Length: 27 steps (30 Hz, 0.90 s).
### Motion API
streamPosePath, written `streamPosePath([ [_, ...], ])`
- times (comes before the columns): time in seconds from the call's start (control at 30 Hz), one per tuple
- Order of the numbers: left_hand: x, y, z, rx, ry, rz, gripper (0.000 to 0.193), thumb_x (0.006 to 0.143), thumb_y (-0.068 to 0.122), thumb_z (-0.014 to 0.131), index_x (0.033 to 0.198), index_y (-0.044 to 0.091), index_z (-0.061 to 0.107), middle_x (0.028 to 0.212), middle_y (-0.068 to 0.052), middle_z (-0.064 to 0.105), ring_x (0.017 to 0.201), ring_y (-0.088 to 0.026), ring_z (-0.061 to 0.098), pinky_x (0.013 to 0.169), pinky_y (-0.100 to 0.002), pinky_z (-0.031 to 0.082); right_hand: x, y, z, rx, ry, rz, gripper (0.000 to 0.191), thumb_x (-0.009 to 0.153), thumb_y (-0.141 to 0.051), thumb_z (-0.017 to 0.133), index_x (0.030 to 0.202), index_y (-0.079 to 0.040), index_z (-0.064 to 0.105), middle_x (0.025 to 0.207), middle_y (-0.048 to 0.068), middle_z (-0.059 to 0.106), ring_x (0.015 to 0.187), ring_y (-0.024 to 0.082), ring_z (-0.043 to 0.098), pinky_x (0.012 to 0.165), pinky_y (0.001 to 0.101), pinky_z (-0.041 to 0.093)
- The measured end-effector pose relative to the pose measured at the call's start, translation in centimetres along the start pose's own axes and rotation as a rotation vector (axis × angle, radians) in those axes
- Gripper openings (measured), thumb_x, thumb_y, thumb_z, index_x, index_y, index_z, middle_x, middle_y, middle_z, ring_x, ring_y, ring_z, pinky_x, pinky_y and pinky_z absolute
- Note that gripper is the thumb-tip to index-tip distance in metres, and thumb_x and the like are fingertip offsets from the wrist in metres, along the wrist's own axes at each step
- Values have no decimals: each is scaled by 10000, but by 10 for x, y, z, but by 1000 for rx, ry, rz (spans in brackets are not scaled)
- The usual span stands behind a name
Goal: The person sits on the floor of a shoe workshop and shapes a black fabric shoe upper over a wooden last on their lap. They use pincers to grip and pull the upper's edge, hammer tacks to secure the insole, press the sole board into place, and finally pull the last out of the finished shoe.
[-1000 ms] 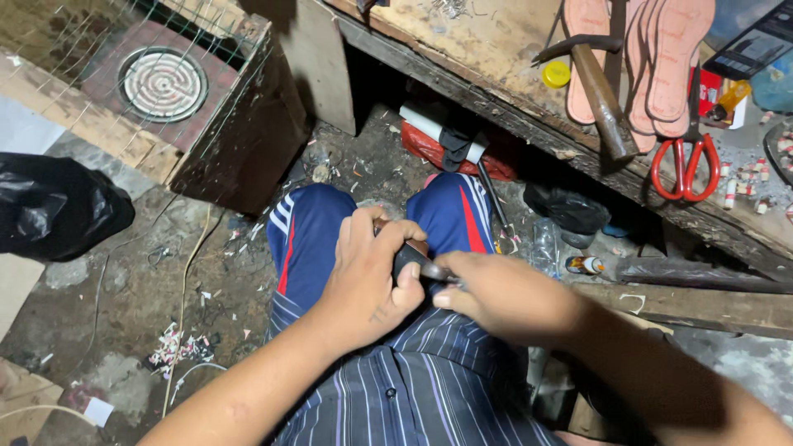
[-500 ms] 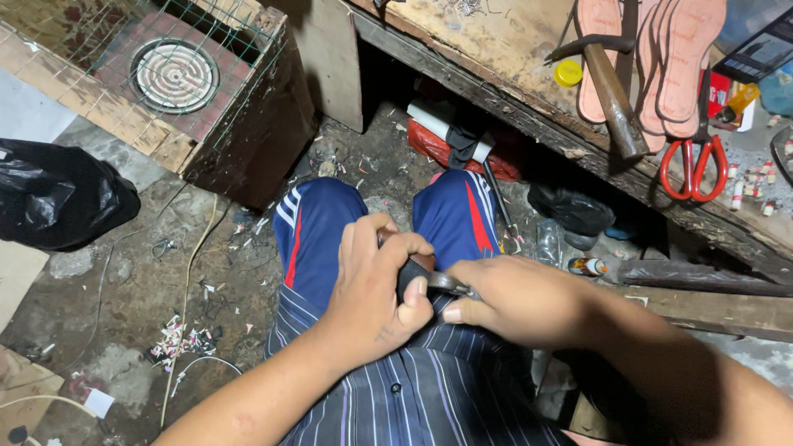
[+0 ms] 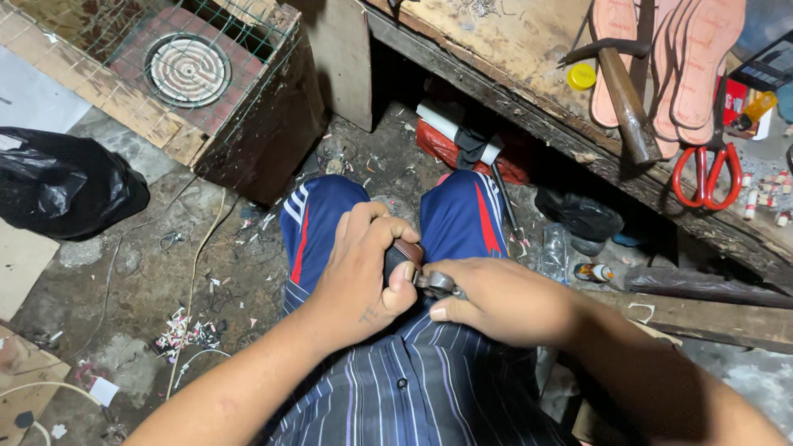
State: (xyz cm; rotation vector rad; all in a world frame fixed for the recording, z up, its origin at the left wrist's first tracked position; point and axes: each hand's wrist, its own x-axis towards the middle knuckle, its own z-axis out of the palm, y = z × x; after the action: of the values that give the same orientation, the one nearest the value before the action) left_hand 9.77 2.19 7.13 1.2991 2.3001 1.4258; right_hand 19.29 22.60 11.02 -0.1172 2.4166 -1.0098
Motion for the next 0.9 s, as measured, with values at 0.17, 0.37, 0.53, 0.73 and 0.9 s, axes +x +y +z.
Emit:
streamPosePath([
  [0.17,-2,1,0,-14,-28,23,398,948,325,561,1247,62,544,1235,-216,484,1150,-399,492,1057,-494,423,5,-16,-25,18,-187,151,411,876,-389,646,1203,-141,619,962,138,727,959,343,700,822,447,526],
  [0.37,-2,8,-6,-18,-91,7,370,942,306,580,1231,75,568,1195,-196,481,1153,-382,485,1057,-478,419,-10,-24,-14,-201,-124,169,360,921,-390,629,1112,-93,562,869,161,688,898,374,674,769,487,512],
  [0.53,-2,6,-15,-112,-145,-111,328,933,292,566,1184,82,585,1192,-166,519,1103,-353,510,1016,-454,430,-7,-24,29,-301,145,66,279,969,-317,608,957,-49,531,815,152,667,855,361,675,746,483,522],
  [0.73,-2,-4,-18,49,-53,0,367,954,313,571,1213,53,564,1196,-193,509,1094,-394,509,997,-481,436,13,-10,2,-49,114,-149,351,903,-343,672,1105,-63,608,979,166,717,960,372,677,787,466,512],
  [0.9,-5,-3,-12,50,-57,24,358,938,308,586,1205,69,571,1208,-192,509,1118,-402,519,1005,-493,467,15,-18,-27,48,-233,94,391,884,-394,654,1175,-135,618,968,125,736,946,330,707,795,422,523],
])
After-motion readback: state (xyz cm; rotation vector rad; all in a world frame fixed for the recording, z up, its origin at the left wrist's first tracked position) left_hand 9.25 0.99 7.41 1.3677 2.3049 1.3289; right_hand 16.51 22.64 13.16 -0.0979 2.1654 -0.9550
